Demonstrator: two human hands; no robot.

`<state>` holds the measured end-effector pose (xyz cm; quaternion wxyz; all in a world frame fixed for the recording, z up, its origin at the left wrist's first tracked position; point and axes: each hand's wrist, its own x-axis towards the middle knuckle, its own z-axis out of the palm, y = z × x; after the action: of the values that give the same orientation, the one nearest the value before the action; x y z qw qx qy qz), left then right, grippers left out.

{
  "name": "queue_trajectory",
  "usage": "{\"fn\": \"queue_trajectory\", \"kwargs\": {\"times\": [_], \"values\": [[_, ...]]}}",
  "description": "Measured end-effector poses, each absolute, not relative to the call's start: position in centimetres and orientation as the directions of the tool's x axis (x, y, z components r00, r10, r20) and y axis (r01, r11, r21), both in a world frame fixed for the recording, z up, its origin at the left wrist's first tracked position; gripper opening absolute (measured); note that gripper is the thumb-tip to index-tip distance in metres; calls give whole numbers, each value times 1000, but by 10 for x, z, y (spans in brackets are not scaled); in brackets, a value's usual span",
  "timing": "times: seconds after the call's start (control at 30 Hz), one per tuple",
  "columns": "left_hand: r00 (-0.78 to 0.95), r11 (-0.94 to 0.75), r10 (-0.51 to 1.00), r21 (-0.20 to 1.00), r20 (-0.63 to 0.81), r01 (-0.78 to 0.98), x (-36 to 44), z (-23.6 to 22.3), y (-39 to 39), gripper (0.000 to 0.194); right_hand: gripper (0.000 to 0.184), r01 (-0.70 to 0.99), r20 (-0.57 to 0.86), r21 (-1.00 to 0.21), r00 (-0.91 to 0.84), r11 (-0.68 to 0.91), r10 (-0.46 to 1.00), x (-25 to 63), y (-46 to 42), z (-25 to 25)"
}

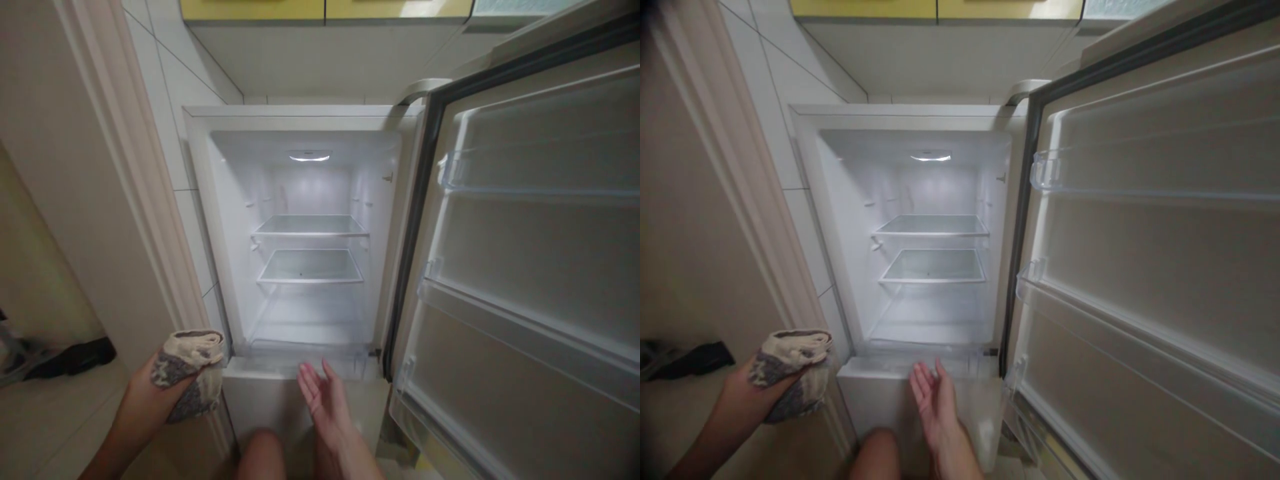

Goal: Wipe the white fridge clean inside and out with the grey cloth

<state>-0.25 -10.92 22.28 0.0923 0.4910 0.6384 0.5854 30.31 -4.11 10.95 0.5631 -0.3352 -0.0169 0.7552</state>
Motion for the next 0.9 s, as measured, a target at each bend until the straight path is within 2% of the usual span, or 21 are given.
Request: {"fn": "queue_trajectory", "kwargs": {"times": [0.07,0.13,0.27,0.43,0.5,0.57,0.6,0.67,0.77,0.9], "values": [[-460,-190,762,836,456,515,4,223,-111,36,28,-785,-522,-464,-131,-409,843,310,-24,130],[-434,-204,786,848,439,489,13,225,-111,37,29,-759,-504,-522,-93,-389,859,320,-13,141],[-441,-191,826,910,352,368,42,219,-107,47,54,-732,-403,-600,-73,-323,913,334,-5,144],[-321,-191,907,946,272,261,86,188,-99,60,72,-615,-338,-695,-177,-372,924,322,-26,140],[-315,-156,924,967,215,201,101,172,-97,67,82,-515,-195,-777,-351,-362,916,309,-45,138],[-327,-98,937,992,121,84,113,156,-94,76,94,-436,18,-862,-535,-258,845,295,-65,135],[-319,-69,945,997,71,16,118,148,-93,80,98,-426,102,-884,-578,-193,809,288,-74,134],[-281,-24,960,994,-6,-103,125,134,-89,86,103,-427,179,-899,-568,-102,803,278,-85,133],[-292,-14,956,993,-21,-117,130,121,-82,94,96,-349,140,-936,-496,-49,857,272,-86,132],[-391,13,920,1000,-16,-11,129,112,-73,102,65,-59,111,-993,-300,98,947,282,-79,117]]}}
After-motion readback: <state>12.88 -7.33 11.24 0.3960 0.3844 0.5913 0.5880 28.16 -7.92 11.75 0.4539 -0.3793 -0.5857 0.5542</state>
